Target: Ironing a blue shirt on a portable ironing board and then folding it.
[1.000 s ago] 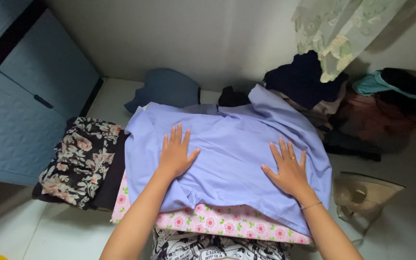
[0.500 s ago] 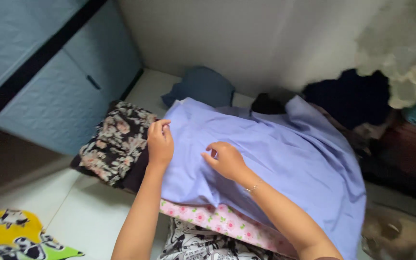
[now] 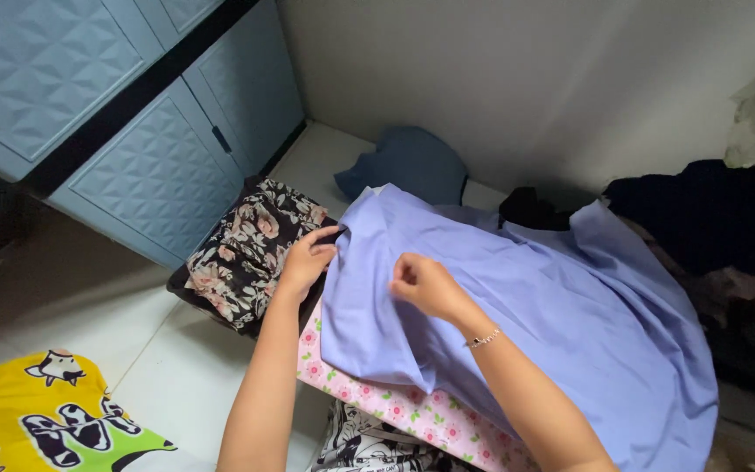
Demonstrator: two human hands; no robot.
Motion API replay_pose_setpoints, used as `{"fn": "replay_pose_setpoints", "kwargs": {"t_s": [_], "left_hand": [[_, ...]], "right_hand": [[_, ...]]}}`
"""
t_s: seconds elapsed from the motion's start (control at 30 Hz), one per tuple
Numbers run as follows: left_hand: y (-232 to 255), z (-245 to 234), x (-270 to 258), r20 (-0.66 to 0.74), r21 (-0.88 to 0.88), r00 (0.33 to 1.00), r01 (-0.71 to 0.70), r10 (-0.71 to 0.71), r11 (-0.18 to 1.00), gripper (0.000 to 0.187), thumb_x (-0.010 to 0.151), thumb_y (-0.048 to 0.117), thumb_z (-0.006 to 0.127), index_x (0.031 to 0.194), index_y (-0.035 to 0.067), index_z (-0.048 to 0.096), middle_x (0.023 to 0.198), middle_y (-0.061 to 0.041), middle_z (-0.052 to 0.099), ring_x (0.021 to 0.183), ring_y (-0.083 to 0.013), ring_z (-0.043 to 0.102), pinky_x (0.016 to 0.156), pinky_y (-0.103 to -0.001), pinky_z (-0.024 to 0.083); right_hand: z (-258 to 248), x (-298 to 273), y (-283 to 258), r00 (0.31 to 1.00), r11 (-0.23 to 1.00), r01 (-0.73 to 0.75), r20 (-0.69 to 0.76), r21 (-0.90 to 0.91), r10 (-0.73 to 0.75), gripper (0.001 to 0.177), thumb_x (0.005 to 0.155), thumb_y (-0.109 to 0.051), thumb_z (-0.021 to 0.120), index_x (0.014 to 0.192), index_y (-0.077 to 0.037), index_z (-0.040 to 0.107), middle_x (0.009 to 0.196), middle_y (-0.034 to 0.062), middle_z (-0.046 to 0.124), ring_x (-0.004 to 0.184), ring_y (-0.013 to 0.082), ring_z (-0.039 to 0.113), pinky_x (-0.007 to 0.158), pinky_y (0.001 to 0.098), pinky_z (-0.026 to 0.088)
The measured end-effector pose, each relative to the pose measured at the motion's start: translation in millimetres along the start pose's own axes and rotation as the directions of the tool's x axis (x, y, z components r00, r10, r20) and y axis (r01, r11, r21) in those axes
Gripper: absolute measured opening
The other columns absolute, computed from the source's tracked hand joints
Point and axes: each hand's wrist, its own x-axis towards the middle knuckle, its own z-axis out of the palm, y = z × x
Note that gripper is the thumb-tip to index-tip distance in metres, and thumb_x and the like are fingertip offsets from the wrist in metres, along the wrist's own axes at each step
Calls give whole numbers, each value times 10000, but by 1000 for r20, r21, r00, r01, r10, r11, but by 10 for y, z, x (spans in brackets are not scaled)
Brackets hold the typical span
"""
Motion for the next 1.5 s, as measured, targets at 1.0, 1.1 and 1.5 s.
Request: {"fn": "replay_pose_setpoints", "kwargs": {"t_s": [1.0,1.1,1.5], "left_hand": [[508,219,-181,193,600,977,-188,88,778,241,926,80,637,1050,173,821,1087,-88,655,1028,-216,655,949,-309,522],[456,214,-183,202,621,972,-222,120,751,247,933,94,610,1053,175,810,1108,-118,618,1069,-244,617,992,-327,496],[700,566,-491,389,569,847,-531,363,628,244,882,271,700,1045,91,730,1115,-90,703,1108,-261,639,1010,-374,496]], "right_hand": [[-1880,175,-629,965,803,204,-254,560,-68,78,1019,-91,630,1080,-43,622,836,38,665,625,175,716,478,251,529],[-2070,218,-477,916,781,311,-390,542,-95,80,1074,-87,620,1124,-28,640,892,98,689,676,180,702,535,254,547],[-1191,-149,-67,815,780,-231,-554,-581,-171,814,782,-396,784,1432,31,543,1202,362,585,972,478,656,787,493,540]]}}
